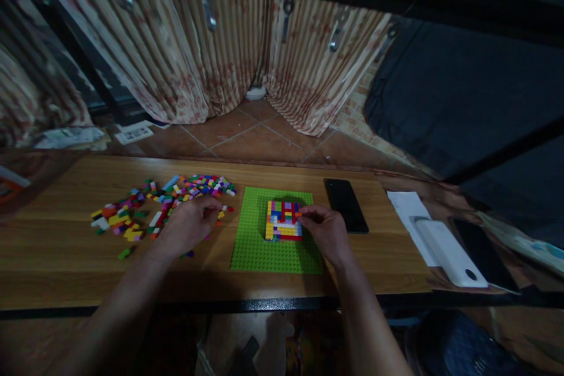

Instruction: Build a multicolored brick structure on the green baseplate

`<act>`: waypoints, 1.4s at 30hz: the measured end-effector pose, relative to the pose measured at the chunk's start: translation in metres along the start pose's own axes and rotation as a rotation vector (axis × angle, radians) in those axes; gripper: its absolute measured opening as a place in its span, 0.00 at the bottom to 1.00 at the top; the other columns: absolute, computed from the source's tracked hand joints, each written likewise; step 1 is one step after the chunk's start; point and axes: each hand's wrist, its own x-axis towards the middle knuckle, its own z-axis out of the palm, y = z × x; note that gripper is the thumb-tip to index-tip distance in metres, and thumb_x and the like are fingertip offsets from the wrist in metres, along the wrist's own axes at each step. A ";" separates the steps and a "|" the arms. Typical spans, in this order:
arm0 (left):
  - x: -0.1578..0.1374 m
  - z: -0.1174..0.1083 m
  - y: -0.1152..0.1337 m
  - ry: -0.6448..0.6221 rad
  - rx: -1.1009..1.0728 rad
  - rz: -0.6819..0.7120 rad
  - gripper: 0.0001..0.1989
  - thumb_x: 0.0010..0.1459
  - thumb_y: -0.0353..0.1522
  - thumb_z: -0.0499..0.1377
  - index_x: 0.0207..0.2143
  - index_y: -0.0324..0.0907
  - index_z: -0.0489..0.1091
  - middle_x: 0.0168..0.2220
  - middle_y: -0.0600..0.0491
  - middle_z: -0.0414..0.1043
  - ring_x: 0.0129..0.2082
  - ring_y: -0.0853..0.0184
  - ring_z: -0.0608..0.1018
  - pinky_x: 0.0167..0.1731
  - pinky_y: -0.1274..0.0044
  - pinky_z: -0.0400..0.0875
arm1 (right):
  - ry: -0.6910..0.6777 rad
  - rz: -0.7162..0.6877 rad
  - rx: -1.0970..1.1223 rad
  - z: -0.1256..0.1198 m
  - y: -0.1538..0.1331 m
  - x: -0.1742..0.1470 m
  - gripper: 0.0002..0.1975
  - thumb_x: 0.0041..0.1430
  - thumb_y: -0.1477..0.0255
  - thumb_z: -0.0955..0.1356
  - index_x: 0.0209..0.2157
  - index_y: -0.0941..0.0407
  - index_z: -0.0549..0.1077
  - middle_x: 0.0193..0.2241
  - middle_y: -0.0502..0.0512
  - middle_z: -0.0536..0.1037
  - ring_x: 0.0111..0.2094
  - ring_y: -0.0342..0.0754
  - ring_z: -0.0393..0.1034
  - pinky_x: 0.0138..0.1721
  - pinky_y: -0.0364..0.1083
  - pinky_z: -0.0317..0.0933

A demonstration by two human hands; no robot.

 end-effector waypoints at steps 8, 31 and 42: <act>-0.001 -0.002 0.000 -0.008 0.029 -0.003 0.11 0.57 0.30 0.54 0.34 0.45 0.77 0.26 0.54 0.78 0.29 0.65 0.78 0.31 0.77 0.68 | -0.033 0.068 0.057 -0.004 0.003 0.002 0.17 0.34 0.64 0.78 0.29 0.56 0.79 0.29 0.53 0.81 0.30 0.47 0.74 0.36 0.48 0.69; -0.001 -0.004 0.001 -0.022 0.031 -0.010 0.11 0.57 0.30 0.54 0.34 0.43 0.77 0.32 0.53 0.80 0.31 0.65 0.79 0.33 0.77 0.68 | 0.041 0.210 0.101 0.002 -0.006 0.002 0.20 0.31 0.61 0.78 0.27 0.58 0.78 0.24 0.53 0.79 0.24 0.44 0.71 0.26 0.44 0.66; 0.000 0.000 0.000 -0.048 0.017 -0.042 0.10 0.58 0.31 0.55 0.36 0.43 0.77 0.33 0.52 0.80 0.32 0.65 0.79 0.34 0.76 0.69 | 0.037 0.257 0.101 0.005 -0.010 0.001 0.21 0.27 0.61 0.79 0.26 0.58 0.78 0.21 0.51 0.78 0.22 0.44 0.70 0.25 0.44 0.66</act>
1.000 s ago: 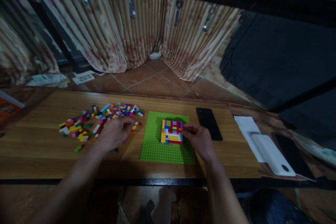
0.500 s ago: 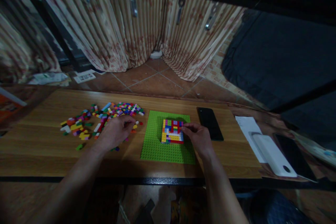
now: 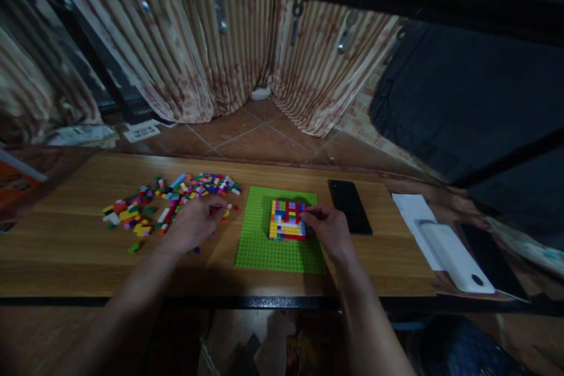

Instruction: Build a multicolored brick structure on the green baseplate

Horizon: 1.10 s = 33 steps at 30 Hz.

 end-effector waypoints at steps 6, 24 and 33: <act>0.000 -0.001 0.000 0.004 -0.003 0.005 0.11 0.58 0.31 0.54 0.35 0.44 0.77 0.32 0.53 0.80 0.30 0.66 0.78 0.33 0.77 0.69 | -0.032 0.028 0.043 -0.002 0.002 -0.001 0.21 0.27 0.61 0.80 0.26 0.57 0.77 0.20 0.49 0.77 0.21 0.42 0.69 0.25 0.43 0.66; -0.001 -0.015 -0.011 0.098 -0.011 -0.044 0.14 0.59 0.30 0.52 0.38 0.44 0.78 0.34 0.52 0.80 0.34 0.66 0.79 0.34 0.79 0.69 | 0.295 -0.409 0.008 0.026 -0.017 -0.018 0.13 0.49 0.60 0.72 0.25 0.57 0.75 0.20 0.49 0.73 0.22 0.42 0.64 0.25 0.42 0.60; -0.004 -0.011 -0.010 0.030 0.003 -0.027 0.13 0.57 0.28 0.54 0.39 0.44 0.77 0.38 0.52 0.80 0.38 0.65 0.79 0.40 0.77 0.70 | 0.048 -0.574 -0.137 0.067 -0.006 -0.038 0.11 0.56 0.61 0.69 0.30 0.54 0.77 0.28 0.52 0.79 0.28 0.45 0.70 0.31 0.45 0.64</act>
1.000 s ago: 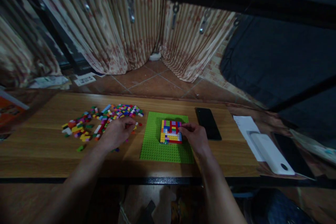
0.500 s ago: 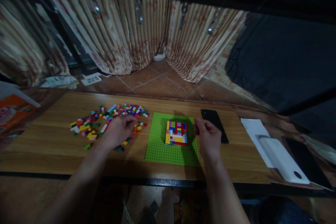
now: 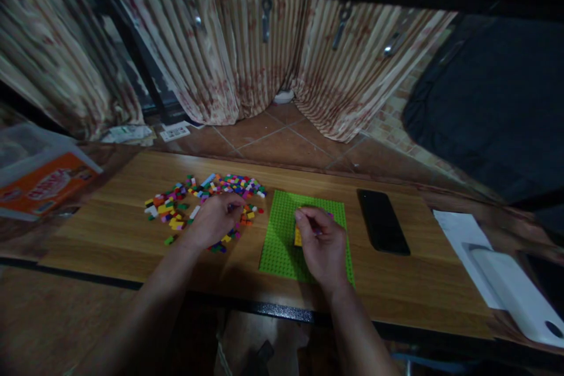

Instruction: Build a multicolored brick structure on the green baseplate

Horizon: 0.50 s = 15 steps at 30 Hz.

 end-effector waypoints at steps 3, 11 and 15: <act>-0.002 0.007 0.005 0.005 0.097 0.014 0.11 0.57 0.31 0.56 0.39 0.45 0.77 0.40 0.51 0.78 0.38 0.64 0.78 0.41 0.76 0.70 | -0.092 -0.110 -0.095 0.009 -0.003 -0.004 0.10 0.58 0.62 0.68 0.30 0.53 0.77 0.30 0.52 0.79 0.32 0.46 0.71 0.33 0.45 0.63; -0.006 0.017 0.017 -0.006 0.246 0.037 0.10 0.56 0.28 0.55 0.37 0.41 0.76 0.40 0.46 0.75 0.38 0.62 0.77 0.41 0.73 0.71 | -0.076 -0.122 -0.123 0.008 -0.004 -0.002 0.09 0.59 0.63 0.67 0.32 0.52 0.77 0.29 0.51 0.77 0.31 0.46 0.70 0.33 0.45 0.62; -0.006 0.021 0.020 -0.018 0.285 0.016 0.10 0.57 0.28 0.54 0.35 0.39 0.76 0.42 0.45 0.74 0.38 0.62 0.77 0.39 0.74 0.71 | -0.068 -0.129 -0.111 0.008 -0.003 -0.002 0.09 0.59 0.64 0.67 0.30 0.52 0.77 0.29 0.52 0.77 0.32 0.46 0.70 0.34 0.46 0.62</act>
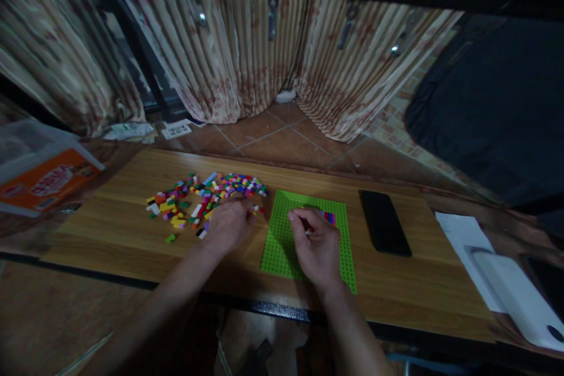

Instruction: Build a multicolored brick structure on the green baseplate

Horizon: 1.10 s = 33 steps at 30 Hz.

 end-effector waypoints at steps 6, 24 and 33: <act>0.001 -0.003 0.002 -0.006 -0.034 0.035 0.11 0.59 0.27 0.52 0.39 0.37 0.73 0.43 0.43 0.74 0.40 0.60 0.77 0.41 0.72 0.70 | -0.010 0.002 0.015 0.000 -0.002 0.000 0.08 0.59 0.64 0.68 0.31 0.52 0.77 0.30 0.52 0.78 0.33 0.46 0.70 0.35 0.46 0.62; 0.002 -0.005 0.013 -0.328 -1.197 0.237 0.07 0.59 0.33 0.56 0.35 0.38 0.71 0.31 0.54 0.72 0.30 0.72 0.72 0.33 0.79 0.67 | -0.263 -0.133 -0.008 -0.004 -0.006 0.001 0.07 0.60 0.66 0.68 0.38 0.50 0.78 0.34 0.50 0.79 0.36 0.46 0.73 0.43 0.47 0.65; 0.002 -0.005 0.018 -0.348 -1.231 0.191 0.10 0.61 0.34 0.54 0.41 0.38 0.69 0.30 0.55 0.72 0.27 0.73 0.70 0.27 0.81 0.64 | -0.258 -0.082 -0.026 -0.015 0.001 0.003 0.07 0.61 0.66 0.67 0.34 0.50 0.78 0.33 0.50 0.79 0.37 0.46 0.72 0.44 0.48 0.63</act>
